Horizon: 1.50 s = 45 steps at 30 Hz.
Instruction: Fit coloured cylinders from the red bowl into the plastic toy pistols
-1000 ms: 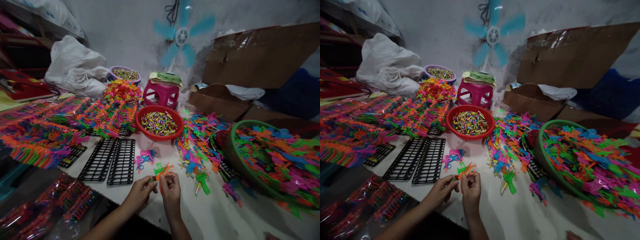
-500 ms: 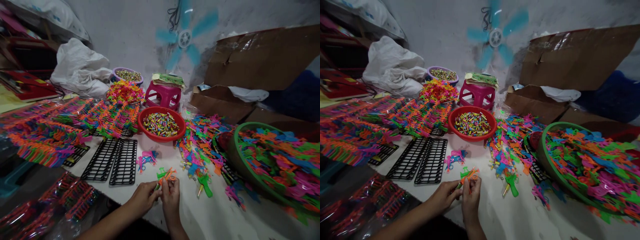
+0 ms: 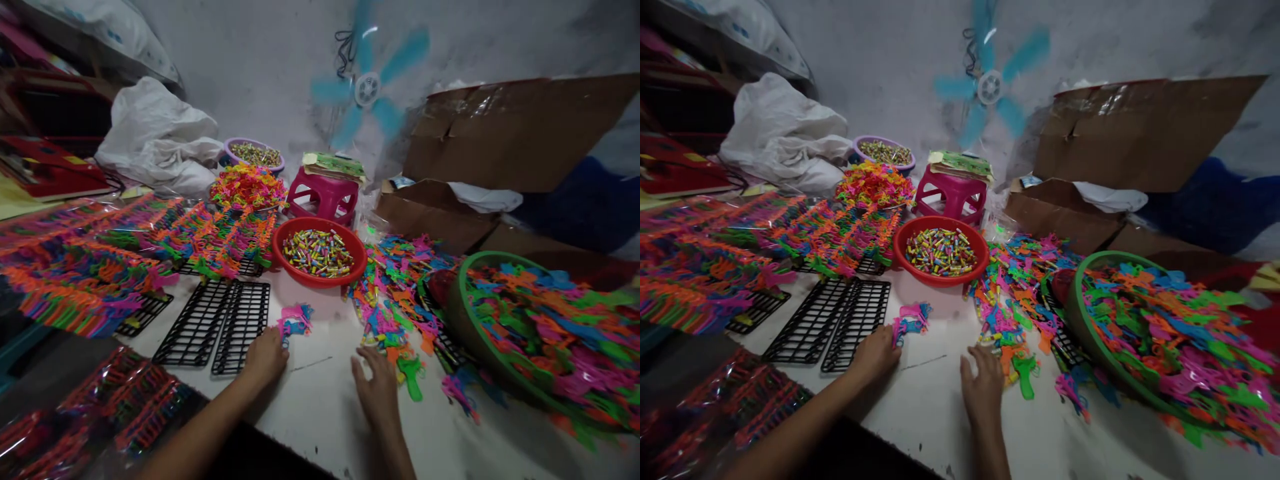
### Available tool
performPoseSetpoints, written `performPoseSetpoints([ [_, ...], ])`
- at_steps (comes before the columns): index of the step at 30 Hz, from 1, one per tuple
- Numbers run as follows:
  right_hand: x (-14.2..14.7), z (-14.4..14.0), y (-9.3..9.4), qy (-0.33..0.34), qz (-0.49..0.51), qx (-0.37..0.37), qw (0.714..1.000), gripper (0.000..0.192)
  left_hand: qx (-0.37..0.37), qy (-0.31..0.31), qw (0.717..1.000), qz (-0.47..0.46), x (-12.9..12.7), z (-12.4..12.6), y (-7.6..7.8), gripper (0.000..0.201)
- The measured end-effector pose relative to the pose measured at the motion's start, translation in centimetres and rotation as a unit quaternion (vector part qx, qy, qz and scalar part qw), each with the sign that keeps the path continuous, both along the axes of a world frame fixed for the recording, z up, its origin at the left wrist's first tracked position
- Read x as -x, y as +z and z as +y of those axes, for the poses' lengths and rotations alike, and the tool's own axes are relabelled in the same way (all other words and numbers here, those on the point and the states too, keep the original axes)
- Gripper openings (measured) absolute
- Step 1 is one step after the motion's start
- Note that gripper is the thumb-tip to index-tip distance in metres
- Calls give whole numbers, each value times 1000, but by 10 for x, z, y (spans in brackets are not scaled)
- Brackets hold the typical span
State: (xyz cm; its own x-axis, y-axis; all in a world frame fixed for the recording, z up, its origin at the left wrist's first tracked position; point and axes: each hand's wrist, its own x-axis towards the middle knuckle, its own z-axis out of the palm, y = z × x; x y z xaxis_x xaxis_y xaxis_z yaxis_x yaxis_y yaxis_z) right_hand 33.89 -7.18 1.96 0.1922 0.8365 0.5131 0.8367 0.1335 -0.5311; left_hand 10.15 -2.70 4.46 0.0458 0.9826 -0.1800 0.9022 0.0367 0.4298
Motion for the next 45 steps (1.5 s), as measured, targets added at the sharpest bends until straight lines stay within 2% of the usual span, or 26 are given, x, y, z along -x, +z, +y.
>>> performPoseSetpoints([
  [3,28,-6,-2,75,69,8,995,23,12,-12,1000,-5,10,-1,2,19],
  [6,48,-9,6,137,89,1,987,28,19,-19,999,-43,20,-7,10,12],
  [10,68,-7,14,207,25,14,978,44,47,-64,980,-185,18,-19,23,10],
  [13,72,-1,13,203,55,40,977,30,81,-74,948,-298,10,-24,31,13],
  [15,69,3,11,137,161,65,975,21,137,-14,899,-416,6,-24,34,24],
  [16,66,5,11,99,235,85,963,21,174,30,858,-483,4,-24,35,31],
  [18,62,6,12,49,399,136,905,28,237,115,757,-598,1,-24,33,45],
  [20,62,5,15,49,537,173,824,32,264,162,674,-670,-4,-26,29,55],
  [22,67,2,17,65,610,177,770,32,268,173,630,-708,-9,-30,23,56],
  [24,74,-2,20,82,620,168,762,29,269,162,614,-724,-13,-33,19,48],
  [27,84,-6,24,88,579,134,799,25,285,135,609,-728,-14,-35,17,38],
  [29,88,-7,27,88,551,116,822,27,295,133,605,-728,-13,-36,17,40],
  [32,93,-9,31,110,518,120,840,27,288,138,605,-729,-12,-38,16,45],
  [35,96,-11,32,122,474,126,863,26,254,113,638,-718,-13,-39,15,38],
  [40,96,-15,29,100,394,112,907,24,190,93,700,-682,-18,-41,12,32],
  [45,107,-21,28,61,372,96,921,27,98,95,745,-653,-26,-48,13,25],
])
